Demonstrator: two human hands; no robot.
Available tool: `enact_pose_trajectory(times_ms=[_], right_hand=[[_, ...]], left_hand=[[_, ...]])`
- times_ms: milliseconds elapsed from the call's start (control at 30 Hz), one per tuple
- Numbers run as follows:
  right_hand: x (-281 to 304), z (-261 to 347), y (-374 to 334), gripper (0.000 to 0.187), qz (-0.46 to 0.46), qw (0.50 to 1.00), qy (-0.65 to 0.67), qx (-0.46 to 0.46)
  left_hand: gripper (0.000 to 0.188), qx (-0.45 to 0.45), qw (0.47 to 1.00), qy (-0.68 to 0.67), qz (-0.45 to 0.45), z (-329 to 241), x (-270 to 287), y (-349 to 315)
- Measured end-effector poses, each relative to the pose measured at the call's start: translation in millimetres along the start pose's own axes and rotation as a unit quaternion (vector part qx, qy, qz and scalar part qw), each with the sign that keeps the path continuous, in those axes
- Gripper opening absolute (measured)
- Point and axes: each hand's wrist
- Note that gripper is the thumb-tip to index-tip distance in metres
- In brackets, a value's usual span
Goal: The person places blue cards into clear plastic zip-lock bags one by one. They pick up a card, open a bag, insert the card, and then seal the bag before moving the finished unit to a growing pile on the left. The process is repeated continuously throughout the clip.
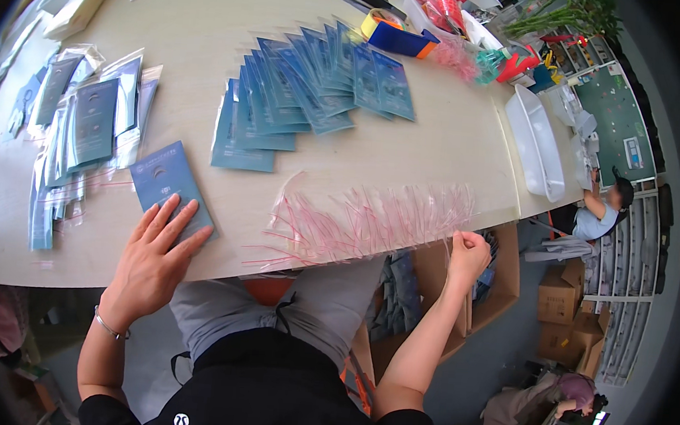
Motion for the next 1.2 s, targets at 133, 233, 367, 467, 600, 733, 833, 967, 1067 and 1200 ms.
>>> enact_pose_trajectory(times_ms=[133, 233, 367, 467, 600, 733, 833, 967, 1067, 1200], right_hand=[[6, 50, -15, 0.021, -0.213, 0.97, 0.024, 0.114], [10, 111, -54, 0.022, -0.218, 0.927, 0.206, 0.224], [-1, 207, -126, 0.039, 0.151, 0.769, 0.309, 0.539], [-27, 228, -146, 0.04, 0.166, 0.712, 0.289, 0.618], [-30, 239, -148, 0.032, 0.198, 0.703, 0.309, 0.609], [-35, 238, -153, 0.024, 0.183, 0.715, 0.329, 0.589], [-33, 238, -158, 0.018, 0.176, 0.735, 0.325, 0.568], [-33, 240, -164, 0.017, 0.16, 0.761, 0.305, 0.549], [-32, 242, -167, 0.017, 0.159, 0.781, 0.285, 0.532], [-26, 246, -169, 0.015, 0.189, 0.799, 0.264, 0.506]], left_hand=[[0.046, -0.018, 1.0, 0.022, -0.011, 5, 3, -5], [0.046, -0.046, 0.999, 0.0, 0.008, 8, 8, -4], [0.044, -0.05, 0.995, -0.061, 0.059, 17, 14, -11], [0.035, -0.066, 0.991, -0.087, 0.072, 21, 14, -13], [0.034, -0.086, 0.988, -0.108, 0.074, 27, 14, -14], [0.043, -0.068, 0.987, -0.134, 0.05, 31, 20, -24], [0.042, -0.023, 0.996, -0.086, 0.008, 37, 15, -39], [0.032, -0.024, 0.994, -0.089, -0.063, 44, -2, -47], [0.025, -0.003, 0.991, -0.102, -0.092, 40, -4, -48], [0.021, 0.043, 0.983, -0.115, -0.136, 33, -10, -52]])
Point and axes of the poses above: each hand's wrist, its own y-axis towards the middle knuckle, its own x-axis out of the back of the hand, z = x × y, and after that the axes turned 14 degrees about x, right-handed
